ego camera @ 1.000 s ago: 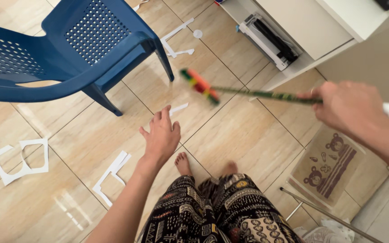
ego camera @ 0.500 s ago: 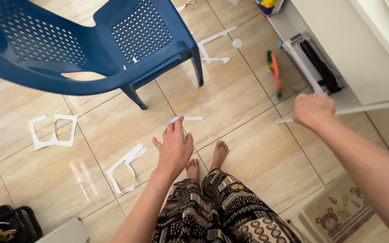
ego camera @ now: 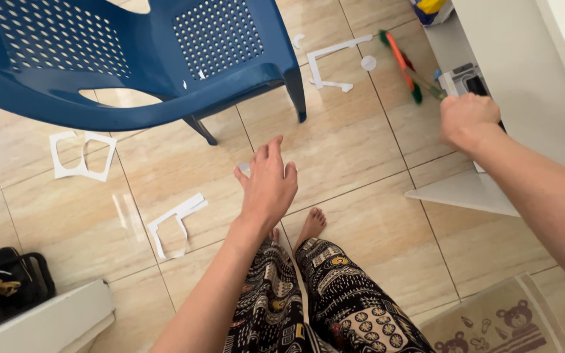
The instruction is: The person sweeps paper scraps across the floor using a broom and moves a blue chair to reach areas underneath it.
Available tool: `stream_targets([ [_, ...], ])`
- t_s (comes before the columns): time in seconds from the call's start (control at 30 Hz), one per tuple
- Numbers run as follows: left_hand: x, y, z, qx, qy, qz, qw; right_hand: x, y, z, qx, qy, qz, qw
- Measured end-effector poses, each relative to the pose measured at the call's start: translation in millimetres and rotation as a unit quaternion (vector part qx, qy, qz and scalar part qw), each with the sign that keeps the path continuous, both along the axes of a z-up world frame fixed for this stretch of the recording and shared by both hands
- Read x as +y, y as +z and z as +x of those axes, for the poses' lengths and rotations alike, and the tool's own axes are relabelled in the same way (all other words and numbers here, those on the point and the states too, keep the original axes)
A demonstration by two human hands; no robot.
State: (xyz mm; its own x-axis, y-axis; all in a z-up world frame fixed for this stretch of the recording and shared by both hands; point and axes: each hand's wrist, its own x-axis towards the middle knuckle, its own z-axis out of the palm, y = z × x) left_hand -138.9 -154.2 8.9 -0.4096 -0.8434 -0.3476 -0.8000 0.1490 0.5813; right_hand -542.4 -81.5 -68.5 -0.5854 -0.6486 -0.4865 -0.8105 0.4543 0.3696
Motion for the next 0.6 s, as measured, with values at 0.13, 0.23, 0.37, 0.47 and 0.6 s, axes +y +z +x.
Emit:
stream_targets([
  [0.13, -3, -5, -7, -0.006, -0.006, 0.004, 1.0, 4, -7, -6, 0.032, 0.067, -0.031, 0.997],
  [0.23, -7, -15, -6, -0.026, -0.036, -0.017, 0.999, 17, -1, 15, 0.065, 0.12, -0.062, 0.989],
  [0.37, -12, -19, 2, -0.065, -0.093, -0.072, 0.991, 56, 27, 53, 0.067, 0.189, -0.121, 0.972],
  [0.47, -12, -17, 8, -0.066, -0.082, -0.058, 0.993, 108, 67, 87, 0.004, 0.185, -0.163, 0.969],
  [0.6, -10, -16, 16, -0.065, -0.075, -0.053, 0.994, 155, 128, 102, -0.047, 0.053, -0.029, 0.997],
])
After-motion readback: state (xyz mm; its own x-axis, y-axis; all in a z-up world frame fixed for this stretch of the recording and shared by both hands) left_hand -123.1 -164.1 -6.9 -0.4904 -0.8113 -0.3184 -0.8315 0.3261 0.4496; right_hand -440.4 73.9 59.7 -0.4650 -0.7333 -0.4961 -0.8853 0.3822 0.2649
